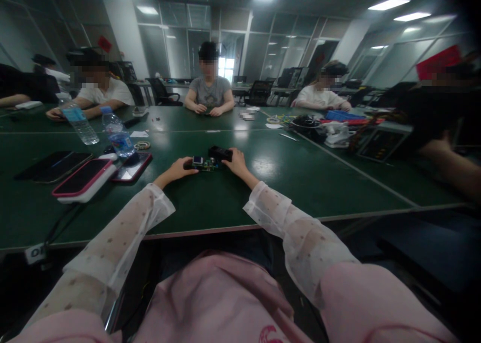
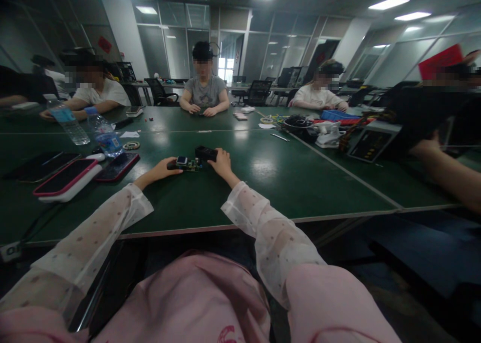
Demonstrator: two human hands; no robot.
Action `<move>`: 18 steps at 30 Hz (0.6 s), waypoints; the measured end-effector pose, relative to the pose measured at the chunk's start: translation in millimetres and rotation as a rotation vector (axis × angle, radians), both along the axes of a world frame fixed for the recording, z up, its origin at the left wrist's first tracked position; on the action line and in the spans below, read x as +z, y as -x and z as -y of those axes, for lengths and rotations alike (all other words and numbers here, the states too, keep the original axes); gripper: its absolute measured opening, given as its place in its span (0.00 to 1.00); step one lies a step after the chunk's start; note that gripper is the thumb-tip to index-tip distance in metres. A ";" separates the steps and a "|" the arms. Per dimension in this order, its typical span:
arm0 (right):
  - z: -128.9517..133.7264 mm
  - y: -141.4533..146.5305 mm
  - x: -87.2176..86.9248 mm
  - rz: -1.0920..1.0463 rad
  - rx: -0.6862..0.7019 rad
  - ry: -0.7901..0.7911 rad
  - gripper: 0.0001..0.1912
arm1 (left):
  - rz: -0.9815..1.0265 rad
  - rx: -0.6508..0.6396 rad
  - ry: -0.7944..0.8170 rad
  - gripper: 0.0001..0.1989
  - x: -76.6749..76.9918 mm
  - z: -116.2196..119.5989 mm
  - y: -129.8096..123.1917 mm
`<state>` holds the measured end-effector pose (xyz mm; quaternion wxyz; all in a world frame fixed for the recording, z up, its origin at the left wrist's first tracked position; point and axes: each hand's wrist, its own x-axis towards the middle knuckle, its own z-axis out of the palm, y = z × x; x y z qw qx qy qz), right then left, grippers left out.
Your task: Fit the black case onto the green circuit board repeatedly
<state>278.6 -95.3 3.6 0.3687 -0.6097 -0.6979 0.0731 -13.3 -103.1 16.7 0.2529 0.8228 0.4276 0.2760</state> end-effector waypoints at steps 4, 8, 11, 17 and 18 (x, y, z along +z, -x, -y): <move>-2.6 -0.6 -1.1 -0.076 0.008 -0.031 0.27 | 0.011 0.028 0.004 0.30 0.4 1.2 -0.7; -5.4 -0.6 3.5 -0.226 0.029 -0.118 0.27 | 0.036 0.050 0.010 0.29 1.7 2.6 -2.9; -3.3 2.2 12.0 -0.378 0.135 -0.141 0.28 | 0.038 0.053 0.017 0.28 2.4 3.0 -4.3; 10.5 13.0 26.9 -0.495 0.461 -0.022 0.36 | 0.051 0.055 0.011 0.29 -0.4 0.9 -3.0; 12.3 14.1 27.5 -0.490 0.499 -0.013 0.36 | 0.053 0.055 0.010 0.29 -1.2 0.1 -2.5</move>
